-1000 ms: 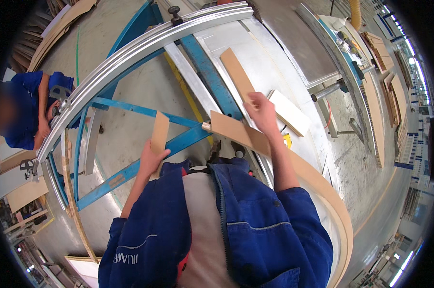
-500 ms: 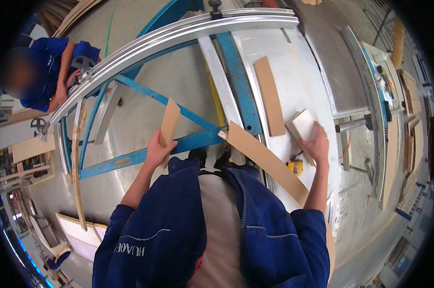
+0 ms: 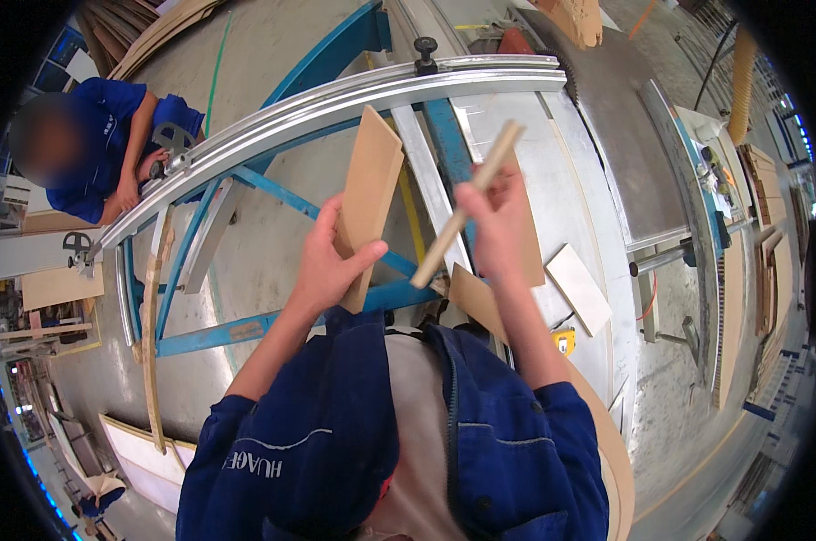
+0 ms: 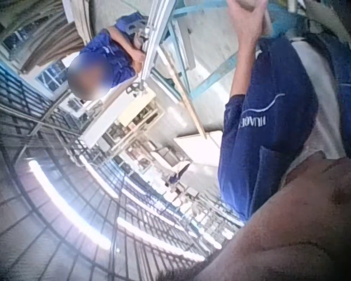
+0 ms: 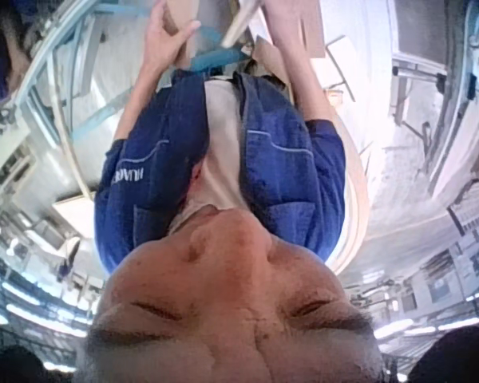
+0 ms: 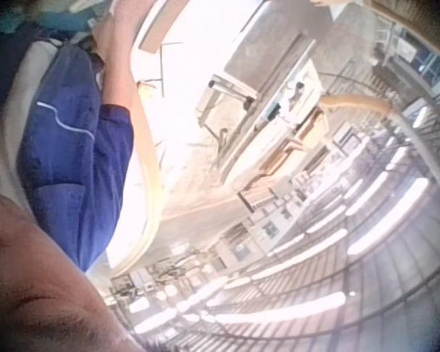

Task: The person handles several wood panels, aligning them on a workbench and testing how curved components fit together.

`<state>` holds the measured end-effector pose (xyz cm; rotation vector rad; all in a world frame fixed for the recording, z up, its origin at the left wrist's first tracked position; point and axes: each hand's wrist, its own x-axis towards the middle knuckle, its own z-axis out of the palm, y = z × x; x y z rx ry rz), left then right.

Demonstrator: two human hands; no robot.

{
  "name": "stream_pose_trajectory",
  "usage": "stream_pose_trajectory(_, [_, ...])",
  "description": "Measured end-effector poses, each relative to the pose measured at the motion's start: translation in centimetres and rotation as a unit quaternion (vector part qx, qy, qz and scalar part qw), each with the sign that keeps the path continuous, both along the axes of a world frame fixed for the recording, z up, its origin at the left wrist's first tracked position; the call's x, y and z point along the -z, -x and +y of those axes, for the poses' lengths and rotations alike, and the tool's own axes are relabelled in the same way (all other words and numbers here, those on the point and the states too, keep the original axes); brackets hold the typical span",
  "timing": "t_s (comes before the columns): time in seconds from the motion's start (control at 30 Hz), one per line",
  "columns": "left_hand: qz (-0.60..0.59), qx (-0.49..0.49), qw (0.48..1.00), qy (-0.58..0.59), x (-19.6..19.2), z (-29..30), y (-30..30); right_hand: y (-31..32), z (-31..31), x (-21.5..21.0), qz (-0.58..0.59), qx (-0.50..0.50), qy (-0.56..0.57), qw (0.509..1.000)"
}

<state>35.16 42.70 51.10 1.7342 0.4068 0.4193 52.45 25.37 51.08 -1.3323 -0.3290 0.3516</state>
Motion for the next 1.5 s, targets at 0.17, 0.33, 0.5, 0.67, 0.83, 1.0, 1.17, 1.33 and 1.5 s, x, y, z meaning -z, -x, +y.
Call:
stream_pose_trajectory(0.17, [0.028, 0.028, 0.996, 0.080, -1.6, -0.8, -0.7, 4.4, 4.3, 3.3, 0.161, -0.054, -0.111, 0.979])
stream_pose_trajectory(0.33, [0.136, 0.038, 0.989, 0.038, -2.2, -0.7, -0.9, 6.0, 4.7, 4.5, 0.160, -0.039, -0.126, 0.978])
stream_pose_trajectory(0.5, [0.097, 0.030, 0.995, 0.009, -1.3, -1.0, -1.2, 6.0, 4.2, 4.6, 0.119, -0.047, -0.146, 0.981])
stream_pose_trajectory(0.67, [0.052, 0.029, 0.991, 0.119, -1.0, -1.0, -1.8, 4.3, 2.5, 4.1, 0.258, -0.144, -0.282, 0.913])
stream_pose_trajectory(0.83, [0.103, 0.049, 0.989, 0.092, -0.1, 0.0, -2.2, 3.3, 1.4, 2.3, 0.455, -0.113, -0.410, 0.782])
stream_pose_trajectory(1.0, [0.082, 0.094, 0.987, 0.103, -0.8, 0.2, -2.0, 1.6, 0.1, 3.4, 0.443, -0.117, -0.406, 0.791])
stream_pose_trajectory(1.17, [0.059, 0.144, 0.963, 0.221, -1.9, -0.4, -2.9, 0.5, -0.6, 4.4, 0.367, -0.061, -0.309, 0.875])
stream_pose_trajectory(1.33, [0.097, 0.144, 0.968, 0.183, -2.3, -0.8, -3.2, 0.6, -0.3, 5.1, 0.276, -0.022, -0.189, 0.942])
stream_pose_trajectory(1.5, [0.062, 0.103, 0.976, 0.180, -1.4, -2.7, -4.4, 2.7, 1.3, 4.8, 0.200, 0.008, -0.148, 0.968])
